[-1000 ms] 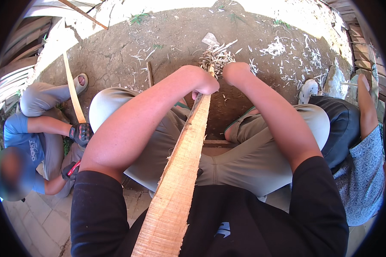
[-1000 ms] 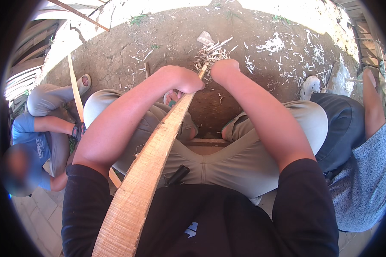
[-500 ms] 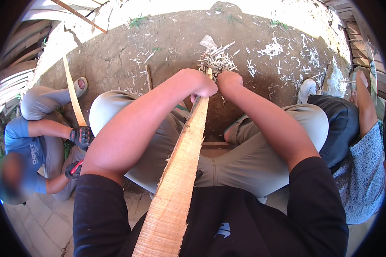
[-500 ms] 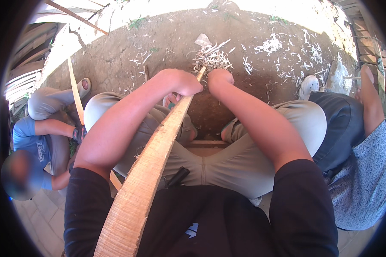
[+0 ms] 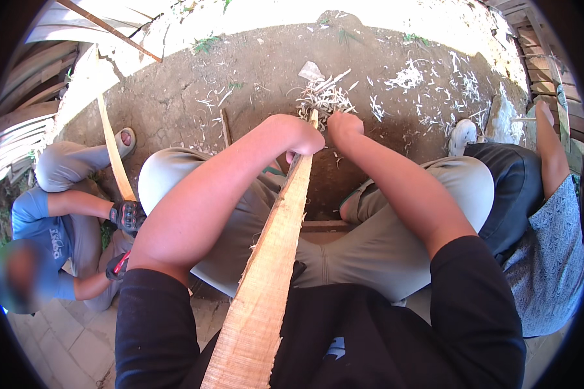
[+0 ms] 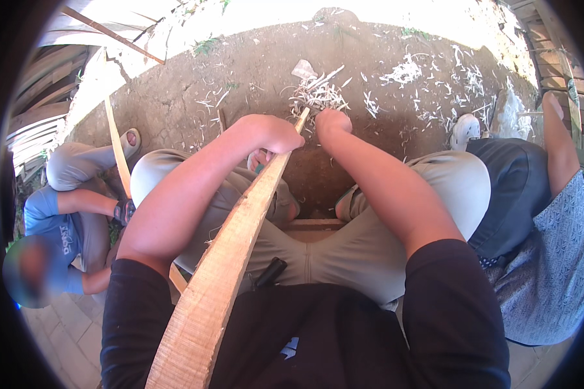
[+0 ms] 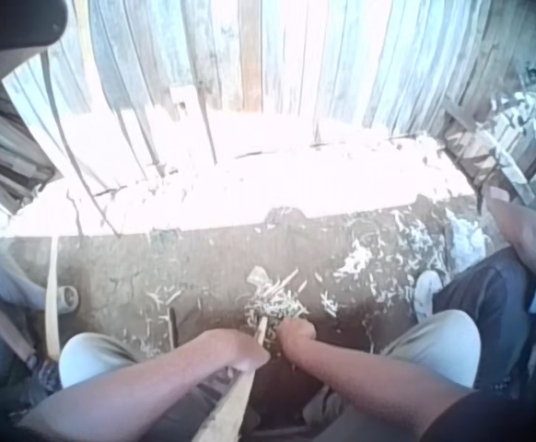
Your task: The person sits on the ground and uses a knife to shave thin strips from a long wooden plank. They hold the plank with their left hand and repeatedly draw the knife along its length with their right hand, creating wood shavings.
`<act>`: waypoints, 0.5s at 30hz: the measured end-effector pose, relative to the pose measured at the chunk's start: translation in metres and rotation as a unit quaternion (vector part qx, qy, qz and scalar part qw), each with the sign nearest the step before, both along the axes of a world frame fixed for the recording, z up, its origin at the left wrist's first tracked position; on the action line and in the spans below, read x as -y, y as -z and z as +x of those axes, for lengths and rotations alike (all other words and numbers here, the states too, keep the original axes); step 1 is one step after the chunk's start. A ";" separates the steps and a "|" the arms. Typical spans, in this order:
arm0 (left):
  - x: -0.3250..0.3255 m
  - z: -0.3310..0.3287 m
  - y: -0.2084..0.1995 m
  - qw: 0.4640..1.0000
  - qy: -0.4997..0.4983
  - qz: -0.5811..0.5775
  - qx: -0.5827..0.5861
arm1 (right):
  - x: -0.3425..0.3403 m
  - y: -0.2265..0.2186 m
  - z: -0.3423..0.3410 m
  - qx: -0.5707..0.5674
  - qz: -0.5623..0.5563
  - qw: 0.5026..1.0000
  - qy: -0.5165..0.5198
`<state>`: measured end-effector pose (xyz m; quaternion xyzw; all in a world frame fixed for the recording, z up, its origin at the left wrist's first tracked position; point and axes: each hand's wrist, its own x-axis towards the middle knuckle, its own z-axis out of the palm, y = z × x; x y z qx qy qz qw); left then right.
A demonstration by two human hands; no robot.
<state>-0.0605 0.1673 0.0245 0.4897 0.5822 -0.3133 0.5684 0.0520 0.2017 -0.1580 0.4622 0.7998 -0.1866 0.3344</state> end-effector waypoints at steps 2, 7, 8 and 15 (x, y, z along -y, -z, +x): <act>-0.001 -0.002 0.002 0.999 0.024 -0.014 0.017 | 0.000 -0.001 -0.001 -0.001 0.000 1.000 -0.007; 0.001 -0.001 0.002 0.999 0.021 -0.010 0.024 | -0.001 0.004 -0.003 0.000 0.008 1.000 0.010; 0.001 0.000 0.001 1.000 0.018 -0.005 0.018 | -0.002 0.006 -0.002 0.004 0.009 1.000 0.002; 0.001 -0.002 0.014 0.999 0.012 -0.003 0.030 | 0.012 0.036 -0.010 -0.016 0.097 0.990 0.097</act>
